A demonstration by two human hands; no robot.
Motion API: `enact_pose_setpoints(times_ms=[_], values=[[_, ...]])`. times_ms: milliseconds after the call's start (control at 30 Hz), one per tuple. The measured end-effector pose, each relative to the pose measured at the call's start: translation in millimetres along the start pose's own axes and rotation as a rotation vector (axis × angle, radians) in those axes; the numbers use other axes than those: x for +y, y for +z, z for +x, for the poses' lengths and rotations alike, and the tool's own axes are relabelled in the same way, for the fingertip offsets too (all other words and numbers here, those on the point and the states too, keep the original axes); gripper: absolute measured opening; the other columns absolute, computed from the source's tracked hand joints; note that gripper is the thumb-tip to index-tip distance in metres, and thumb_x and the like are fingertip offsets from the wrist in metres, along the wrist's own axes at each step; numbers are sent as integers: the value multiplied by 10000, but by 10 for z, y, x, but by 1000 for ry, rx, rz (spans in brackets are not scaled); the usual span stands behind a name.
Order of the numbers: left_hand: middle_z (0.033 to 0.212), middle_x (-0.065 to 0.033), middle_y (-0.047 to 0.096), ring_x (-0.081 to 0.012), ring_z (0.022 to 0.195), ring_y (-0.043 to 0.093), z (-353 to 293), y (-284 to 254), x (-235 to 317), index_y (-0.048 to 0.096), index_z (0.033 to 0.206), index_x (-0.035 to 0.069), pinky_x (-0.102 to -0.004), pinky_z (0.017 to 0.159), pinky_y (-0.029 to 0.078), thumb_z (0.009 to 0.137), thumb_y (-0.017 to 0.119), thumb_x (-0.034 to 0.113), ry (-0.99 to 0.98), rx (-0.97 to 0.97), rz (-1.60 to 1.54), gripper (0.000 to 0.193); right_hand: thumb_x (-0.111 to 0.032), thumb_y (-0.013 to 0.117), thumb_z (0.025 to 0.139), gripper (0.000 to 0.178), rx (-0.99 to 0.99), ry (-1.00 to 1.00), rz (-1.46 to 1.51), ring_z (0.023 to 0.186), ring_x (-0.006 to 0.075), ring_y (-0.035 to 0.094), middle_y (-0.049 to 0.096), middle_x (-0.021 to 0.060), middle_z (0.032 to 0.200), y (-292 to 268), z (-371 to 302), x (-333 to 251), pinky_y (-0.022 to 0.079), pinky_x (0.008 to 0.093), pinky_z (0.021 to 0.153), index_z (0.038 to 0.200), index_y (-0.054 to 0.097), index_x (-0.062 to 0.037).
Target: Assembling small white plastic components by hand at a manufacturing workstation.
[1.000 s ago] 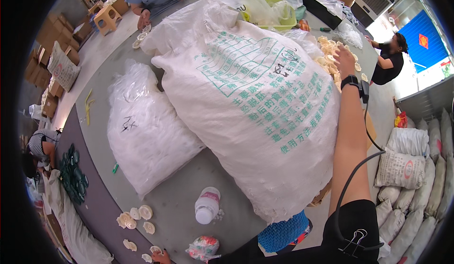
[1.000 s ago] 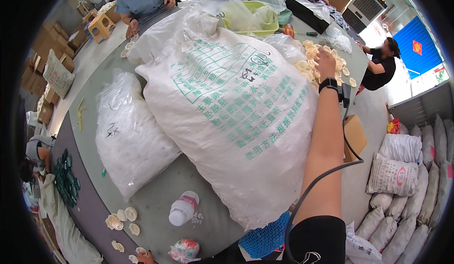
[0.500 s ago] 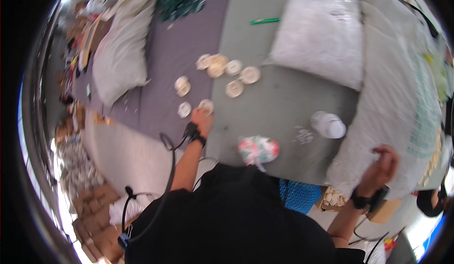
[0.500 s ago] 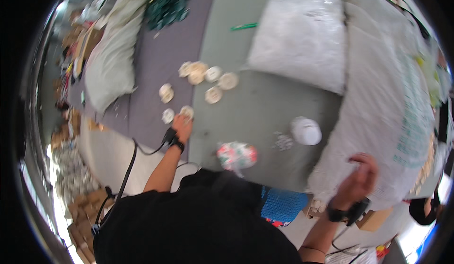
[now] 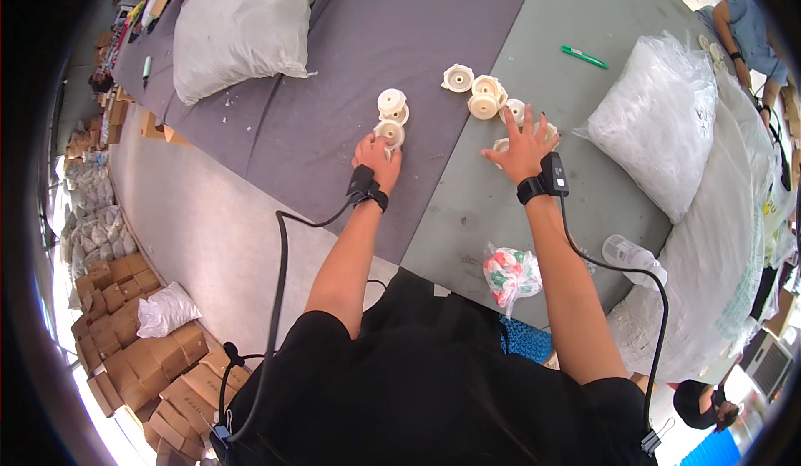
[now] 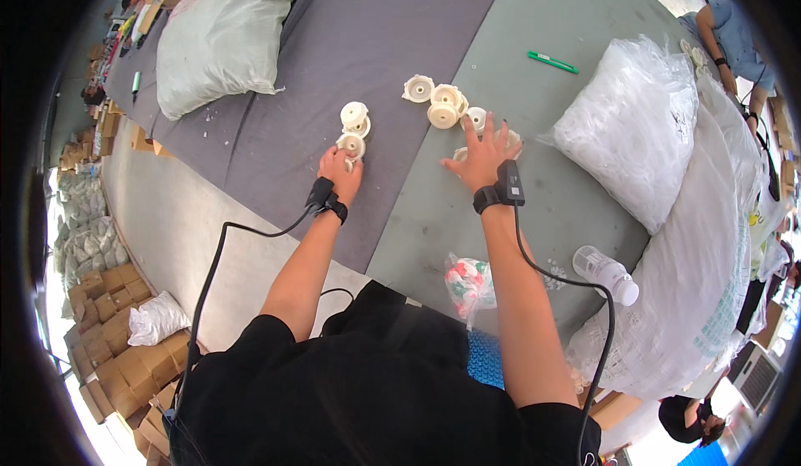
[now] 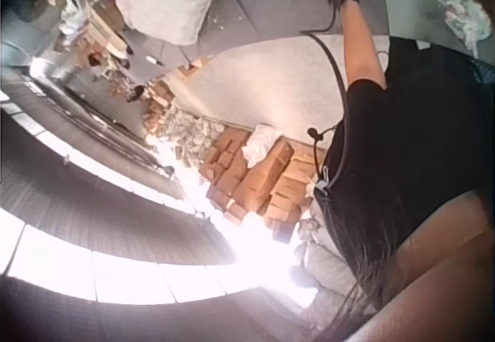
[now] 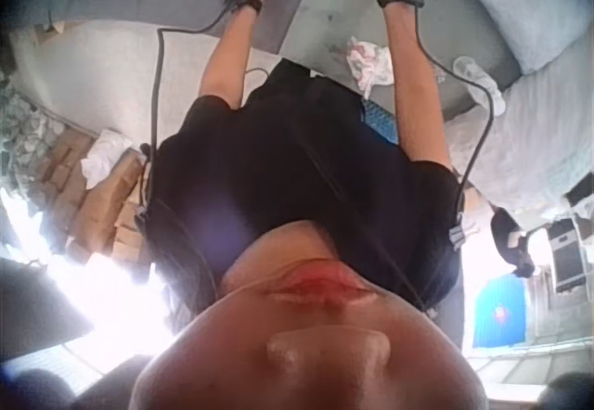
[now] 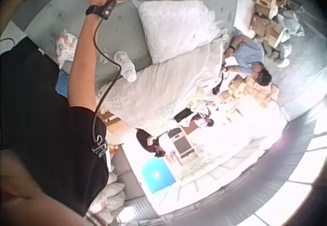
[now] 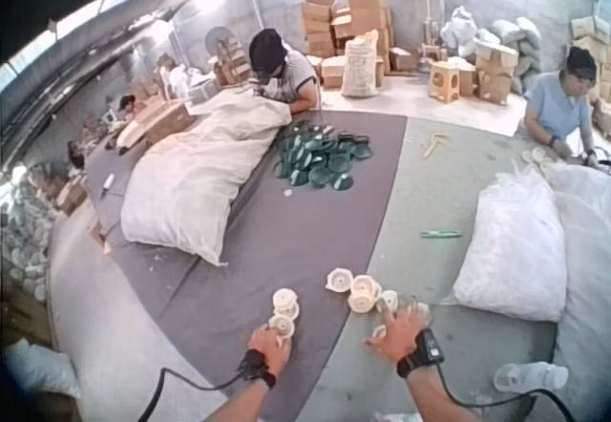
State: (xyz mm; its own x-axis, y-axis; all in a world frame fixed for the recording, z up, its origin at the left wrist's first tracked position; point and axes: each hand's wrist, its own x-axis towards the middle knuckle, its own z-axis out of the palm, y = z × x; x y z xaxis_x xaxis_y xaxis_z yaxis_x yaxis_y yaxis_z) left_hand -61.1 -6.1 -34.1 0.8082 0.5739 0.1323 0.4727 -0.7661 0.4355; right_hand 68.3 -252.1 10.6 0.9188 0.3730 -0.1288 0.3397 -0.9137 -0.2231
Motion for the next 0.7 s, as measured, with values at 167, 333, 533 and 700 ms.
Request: enact_pose_setpoints(times_ms=[167,333,533,700], values=[[1179,-73,479,-285,1124,421,0,50,38,617,937,124,-479,913,312,695,691,280,46,-35,71,297,-411,692,664,664,35,34,-34,1228,303,346,419,111,1287,177,144,16,205,614,981,1250,451,-211],[1120,-83,499,-292,1040,459,31,44,-43,599,919,108,-442,863,372,702,701,264,118,-99,47,286,-365,665,703,574,117,59,-62,1141,258,450,483,89,1229,251,201,-13,247,607,965,1225,483,-214],[1037,-85,534,-291,950,501,32,119,-121,601,893,109,-427,768,433,695,677,165,226,-27,46,219,-369,650,710,545,260,98,-154,1102,245,477,514,59,1175,322,283,-99,286,575,946,1216,506,-227],[1002,-90,538,-310,923,511,26,72,-176,601,883,107,-421,759,444,693,688,139,211,-20,-51,212,-328,654,674,493,387,94,-42,1038,232,510,533,62,1122,441,284,16,304,533,938,1145,548,-233]])
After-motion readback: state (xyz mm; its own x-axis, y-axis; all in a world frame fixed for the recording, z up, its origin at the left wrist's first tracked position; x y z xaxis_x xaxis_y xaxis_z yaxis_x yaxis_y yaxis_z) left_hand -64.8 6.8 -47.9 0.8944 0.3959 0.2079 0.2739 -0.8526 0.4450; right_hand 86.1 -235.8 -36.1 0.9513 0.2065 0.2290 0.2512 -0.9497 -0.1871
